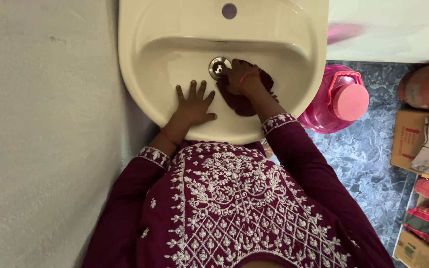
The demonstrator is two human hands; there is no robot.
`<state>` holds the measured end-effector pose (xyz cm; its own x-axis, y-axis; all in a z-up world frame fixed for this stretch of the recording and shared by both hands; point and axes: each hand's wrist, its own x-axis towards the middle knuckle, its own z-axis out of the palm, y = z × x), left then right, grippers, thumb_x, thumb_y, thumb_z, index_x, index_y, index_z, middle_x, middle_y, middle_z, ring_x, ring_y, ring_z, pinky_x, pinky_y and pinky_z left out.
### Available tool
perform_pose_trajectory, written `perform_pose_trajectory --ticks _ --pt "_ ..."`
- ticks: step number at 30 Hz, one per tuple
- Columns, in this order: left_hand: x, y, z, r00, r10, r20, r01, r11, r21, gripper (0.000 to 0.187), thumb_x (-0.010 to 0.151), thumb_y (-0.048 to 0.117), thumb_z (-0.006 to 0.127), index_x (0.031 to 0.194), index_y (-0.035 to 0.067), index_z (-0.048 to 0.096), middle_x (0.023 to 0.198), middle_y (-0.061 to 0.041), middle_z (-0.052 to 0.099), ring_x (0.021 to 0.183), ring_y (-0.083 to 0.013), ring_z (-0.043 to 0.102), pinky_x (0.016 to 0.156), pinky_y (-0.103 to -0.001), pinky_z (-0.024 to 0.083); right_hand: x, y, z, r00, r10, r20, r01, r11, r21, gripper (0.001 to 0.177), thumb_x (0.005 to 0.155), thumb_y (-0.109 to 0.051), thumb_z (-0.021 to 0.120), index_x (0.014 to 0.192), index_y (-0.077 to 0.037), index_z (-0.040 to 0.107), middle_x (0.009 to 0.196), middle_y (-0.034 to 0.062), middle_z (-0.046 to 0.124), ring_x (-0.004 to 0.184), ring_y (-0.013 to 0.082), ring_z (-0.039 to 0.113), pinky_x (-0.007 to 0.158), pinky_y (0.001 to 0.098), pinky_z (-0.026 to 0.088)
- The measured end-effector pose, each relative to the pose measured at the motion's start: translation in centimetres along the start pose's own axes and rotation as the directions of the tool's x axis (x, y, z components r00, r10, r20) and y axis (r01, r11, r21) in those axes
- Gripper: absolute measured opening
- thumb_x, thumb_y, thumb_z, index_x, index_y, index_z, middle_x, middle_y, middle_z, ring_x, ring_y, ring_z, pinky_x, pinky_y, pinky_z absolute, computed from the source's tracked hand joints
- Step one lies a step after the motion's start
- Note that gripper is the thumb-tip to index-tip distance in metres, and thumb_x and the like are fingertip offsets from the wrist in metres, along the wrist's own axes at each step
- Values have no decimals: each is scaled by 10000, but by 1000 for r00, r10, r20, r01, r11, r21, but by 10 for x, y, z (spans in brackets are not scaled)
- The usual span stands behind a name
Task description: The person wipes the interior and rim of a wall-mounted sink using a maroon cloth. They repeatedly rub the basin surface, the drain area, and the edges, occasionally refolding the cloth to continue wiping.
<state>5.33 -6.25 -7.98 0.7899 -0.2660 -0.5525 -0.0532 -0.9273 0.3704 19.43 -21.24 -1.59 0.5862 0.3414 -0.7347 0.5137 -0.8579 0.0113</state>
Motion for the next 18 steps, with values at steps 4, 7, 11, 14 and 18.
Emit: perform_pose_trajectory --ticks 4,7,11,14,18 --pt "-1 1 -1 1000 -9 14 10 1000 -10 919 853 687 601 1610 268 292 1721 -145 44 1568 -429 -11 1094 -837 -32 5 4 4 999 -32 14 33 999 -37 630 879 -411 692 1480 -406 507 1477 114 451 1357 340 492 1078 605 405" --pt "0 0 -1 1000 -8 13 9 1000 -12 920 853 679 610 1613 263 300 1724 -148 51 1572 -431 -7 1097 -838 -31 7 6 8 999 -44 3 44 999 -31 626 880 -403 692 1476 -424 503 1485 111 441 1374 336 467 1083 619 392" --pt "0 0 -1 1000 -2 6 2 1000 -22 918 854 676 610 1611 262 297 1720 -147 48 1570 -433 -16 1095 -836 -40 9 9 12 998 -62 -18 61 998 -30 631 866 -387 705 1467 -425 515 1501 116 428 1390 346 446 1090 622 375" --pt "-2 0 -2 1000 0 2 0 1000 -28 919 855 673 611 1613 259 297 1720 -147 48 1571 -431 -16 1098 -833 -41 10 7 11 998 -58 -8 58 998 -8 641 867 -386 708 1477 -385 510 1512 115 427 1382 351 461 1088 622 382" --pt "-1 2 -4 1000 -11 27 12 1000 -23 914 855 674 610 1610 261 301 1723 -138 45 1575 -418 -20 1110 -820 -38 10 2 10 1000 -1 14 0 1000 27 591 919 -471 670 1477 -349 516 1517 115 445 1373 355 496 1115 594 400"
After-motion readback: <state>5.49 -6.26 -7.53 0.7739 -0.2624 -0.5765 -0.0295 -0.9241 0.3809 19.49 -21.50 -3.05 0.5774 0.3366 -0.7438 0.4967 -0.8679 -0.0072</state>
